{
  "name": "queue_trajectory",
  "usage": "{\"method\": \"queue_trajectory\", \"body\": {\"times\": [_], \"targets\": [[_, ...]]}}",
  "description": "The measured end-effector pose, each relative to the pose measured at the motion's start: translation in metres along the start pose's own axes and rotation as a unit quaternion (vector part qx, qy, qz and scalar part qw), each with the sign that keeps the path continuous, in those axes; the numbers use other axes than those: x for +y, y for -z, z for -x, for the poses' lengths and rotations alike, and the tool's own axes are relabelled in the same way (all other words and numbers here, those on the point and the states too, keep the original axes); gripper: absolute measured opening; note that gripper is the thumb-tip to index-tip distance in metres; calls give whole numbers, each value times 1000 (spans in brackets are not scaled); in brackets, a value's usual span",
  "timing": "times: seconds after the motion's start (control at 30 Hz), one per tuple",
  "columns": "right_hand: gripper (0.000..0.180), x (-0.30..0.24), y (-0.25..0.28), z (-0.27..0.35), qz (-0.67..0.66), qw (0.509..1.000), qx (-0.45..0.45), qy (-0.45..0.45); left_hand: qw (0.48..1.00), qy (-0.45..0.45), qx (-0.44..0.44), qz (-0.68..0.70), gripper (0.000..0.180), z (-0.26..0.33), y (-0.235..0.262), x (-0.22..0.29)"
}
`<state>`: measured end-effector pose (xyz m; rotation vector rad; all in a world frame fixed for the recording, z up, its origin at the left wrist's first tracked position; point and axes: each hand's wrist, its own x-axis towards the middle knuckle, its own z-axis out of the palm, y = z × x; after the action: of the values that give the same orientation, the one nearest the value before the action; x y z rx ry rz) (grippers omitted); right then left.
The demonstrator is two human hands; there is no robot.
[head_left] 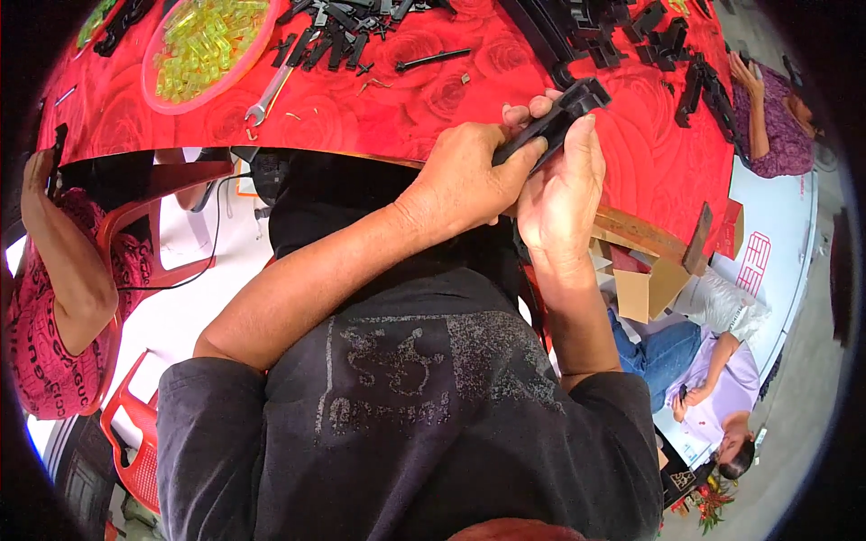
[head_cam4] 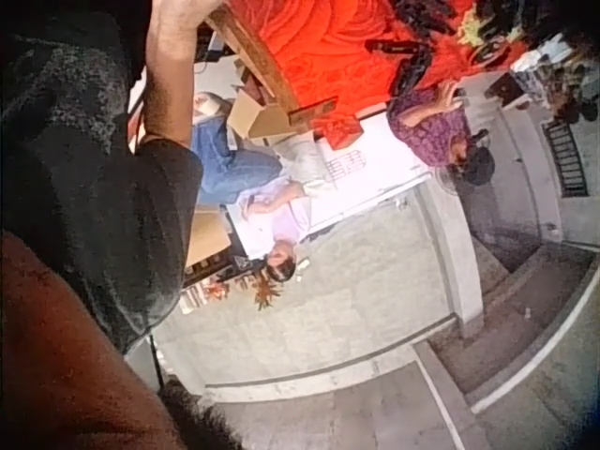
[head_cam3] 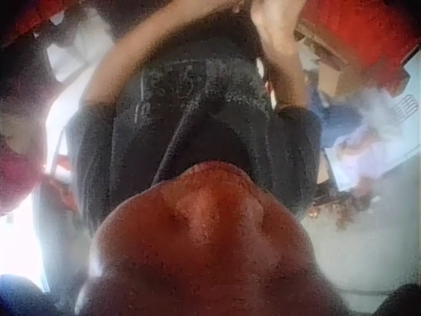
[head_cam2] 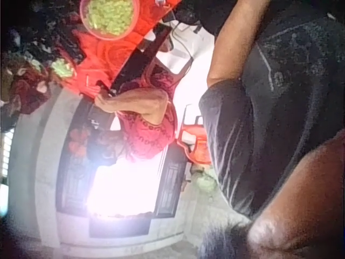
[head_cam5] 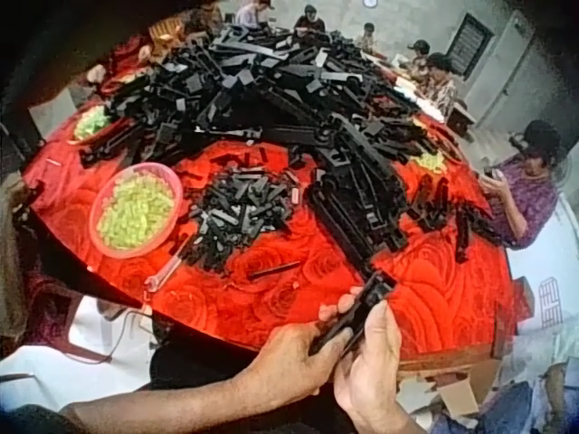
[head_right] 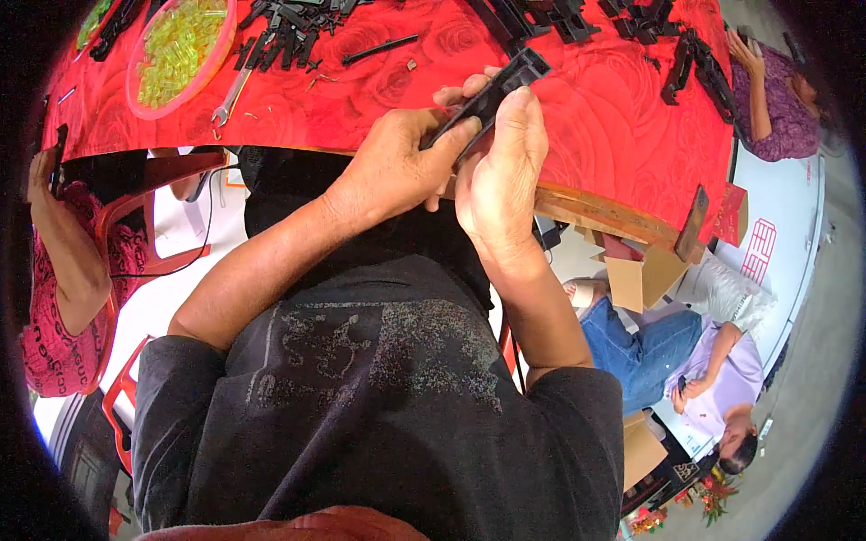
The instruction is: The person assembles small plastic components by hand, fitting plastic housing and assembly pins together at a workstation table.
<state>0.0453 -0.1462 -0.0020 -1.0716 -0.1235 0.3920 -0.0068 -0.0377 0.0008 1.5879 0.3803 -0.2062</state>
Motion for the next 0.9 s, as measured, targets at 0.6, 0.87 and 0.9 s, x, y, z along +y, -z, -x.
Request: {"method": "queue_trajectory", "body": {"times": [0.6, 0.87, 0.9], "targets": [[42, 7, -13, 5, 78, 996, 10, 52, 997, -33, 63, 36, 46, -4, -8, -18], [42, 3, -13, 4, 114, 991, -22, 72, 995, -45, 59, 61, 42, -8, -9, -19], [42, 4, -13, 5, 124, 989, -20, 76, 997, -27, 55, 51, 44, -7, -7, -16]]}}
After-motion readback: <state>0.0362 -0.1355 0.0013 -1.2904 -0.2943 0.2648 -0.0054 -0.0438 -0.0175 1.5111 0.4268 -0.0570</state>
